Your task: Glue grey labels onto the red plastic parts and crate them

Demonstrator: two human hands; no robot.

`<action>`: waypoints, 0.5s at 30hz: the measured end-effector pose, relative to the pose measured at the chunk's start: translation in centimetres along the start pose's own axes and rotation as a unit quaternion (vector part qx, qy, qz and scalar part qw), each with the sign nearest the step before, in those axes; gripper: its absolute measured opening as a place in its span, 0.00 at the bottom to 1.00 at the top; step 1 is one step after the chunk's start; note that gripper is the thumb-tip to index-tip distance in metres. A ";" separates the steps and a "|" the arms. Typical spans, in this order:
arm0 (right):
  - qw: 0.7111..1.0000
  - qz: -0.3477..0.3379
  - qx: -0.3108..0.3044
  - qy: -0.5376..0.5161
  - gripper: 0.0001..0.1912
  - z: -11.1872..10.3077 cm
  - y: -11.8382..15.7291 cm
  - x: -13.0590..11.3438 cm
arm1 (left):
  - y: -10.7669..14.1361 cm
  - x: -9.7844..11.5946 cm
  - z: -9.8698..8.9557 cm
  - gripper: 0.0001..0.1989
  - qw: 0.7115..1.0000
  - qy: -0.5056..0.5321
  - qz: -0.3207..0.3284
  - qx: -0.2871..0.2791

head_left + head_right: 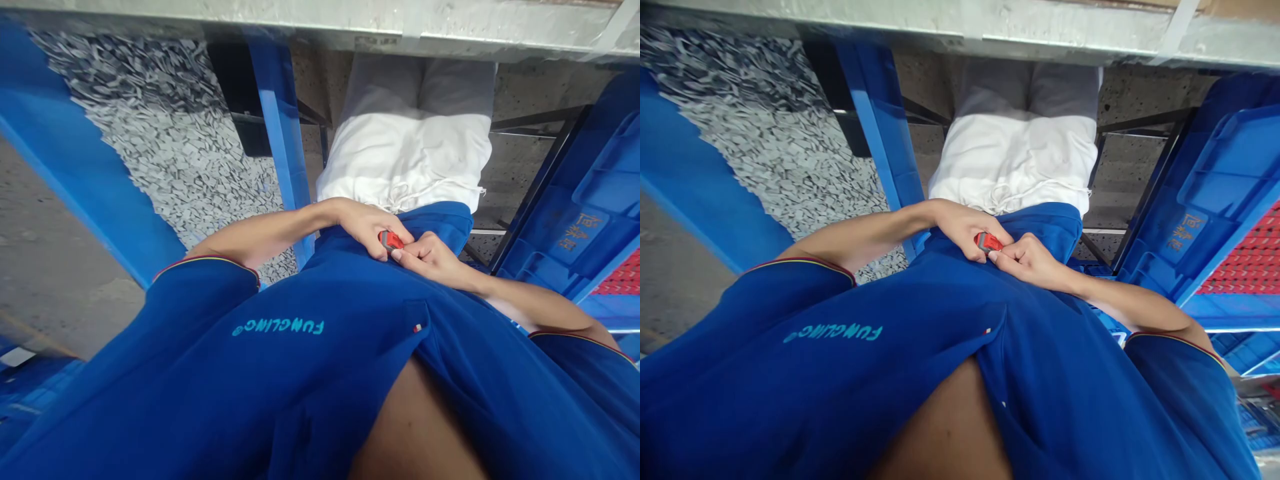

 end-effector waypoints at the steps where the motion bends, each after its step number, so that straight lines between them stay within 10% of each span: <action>1: 1.000 -0.002 -0.001 0.009 0.36 -0.1 -0.1 0.0 | 0.0 0.0 0.0 0.06 1.000 -0.009 -0.001 0.001; 15: 0.983 0.067 -0.015 0.171 0.39 -3.1 0.1 -0.7 | 0.3 1.4 -0.8 0.32 0.965 -0.199 -0.031 0.165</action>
Point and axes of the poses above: each hand's wrist, its own y-axis away from the middle knuckle, its own z-axis out of the palm, x = y × z, the point moved 9 cm from there along -y, towards the middle knuckle, and after that the axes turned 13 degrees about y, right-handed, at the moved point
